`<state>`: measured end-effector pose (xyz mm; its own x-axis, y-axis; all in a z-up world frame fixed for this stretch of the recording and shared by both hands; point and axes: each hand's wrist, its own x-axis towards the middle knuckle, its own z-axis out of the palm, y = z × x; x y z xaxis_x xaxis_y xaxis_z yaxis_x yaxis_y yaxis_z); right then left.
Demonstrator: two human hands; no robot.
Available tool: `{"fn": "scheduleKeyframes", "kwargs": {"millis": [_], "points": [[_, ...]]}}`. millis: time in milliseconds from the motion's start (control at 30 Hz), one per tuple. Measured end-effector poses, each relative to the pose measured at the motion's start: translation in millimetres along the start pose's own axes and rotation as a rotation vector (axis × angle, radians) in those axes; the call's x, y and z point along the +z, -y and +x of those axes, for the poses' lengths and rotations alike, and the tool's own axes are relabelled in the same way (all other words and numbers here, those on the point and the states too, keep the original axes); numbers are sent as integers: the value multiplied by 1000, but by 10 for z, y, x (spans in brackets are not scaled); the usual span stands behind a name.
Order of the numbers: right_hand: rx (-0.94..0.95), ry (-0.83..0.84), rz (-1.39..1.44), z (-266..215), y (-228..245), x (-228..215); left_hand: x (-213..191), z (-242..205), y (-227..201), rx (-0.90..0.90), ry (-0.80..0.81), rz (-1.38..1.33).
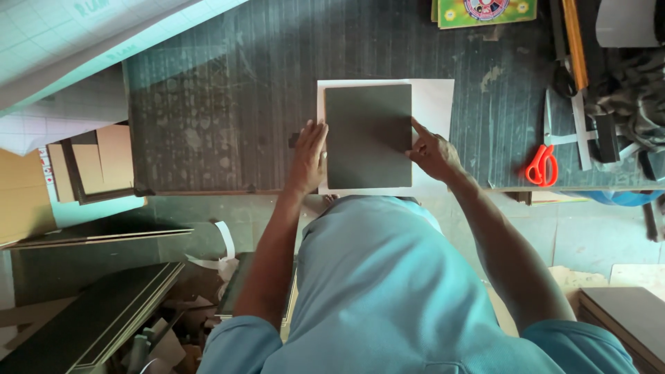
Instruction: Applying white adhesive backing to square gray panels by measuring and cutting the material with scissors.
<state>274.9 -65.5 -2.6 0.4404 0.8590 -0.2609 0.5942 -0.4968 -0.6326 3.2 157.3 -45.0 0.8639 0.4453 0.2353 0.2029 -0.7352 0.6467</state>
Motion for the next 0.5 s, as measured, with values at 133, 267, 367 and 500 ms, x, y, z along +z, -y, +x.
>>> {"fn": "scheduleKeyframes", "kwargs": {"millis": [133, 267, 367, 500], "points": [[-33, 2, 37, -10, -22, -6, 62, -33, -14, -37, -94, 59], [-105, -1, 71, 1, -107, 38, 65, -69, -75, -57, -137, 148], [-135, -22, 61, 9, -122, 73, 62, -75, -71, -98, -132, 201], [-160, -6, 50, 8, -119, 34, 97, -62, -13, -97, -145, 168]]}}
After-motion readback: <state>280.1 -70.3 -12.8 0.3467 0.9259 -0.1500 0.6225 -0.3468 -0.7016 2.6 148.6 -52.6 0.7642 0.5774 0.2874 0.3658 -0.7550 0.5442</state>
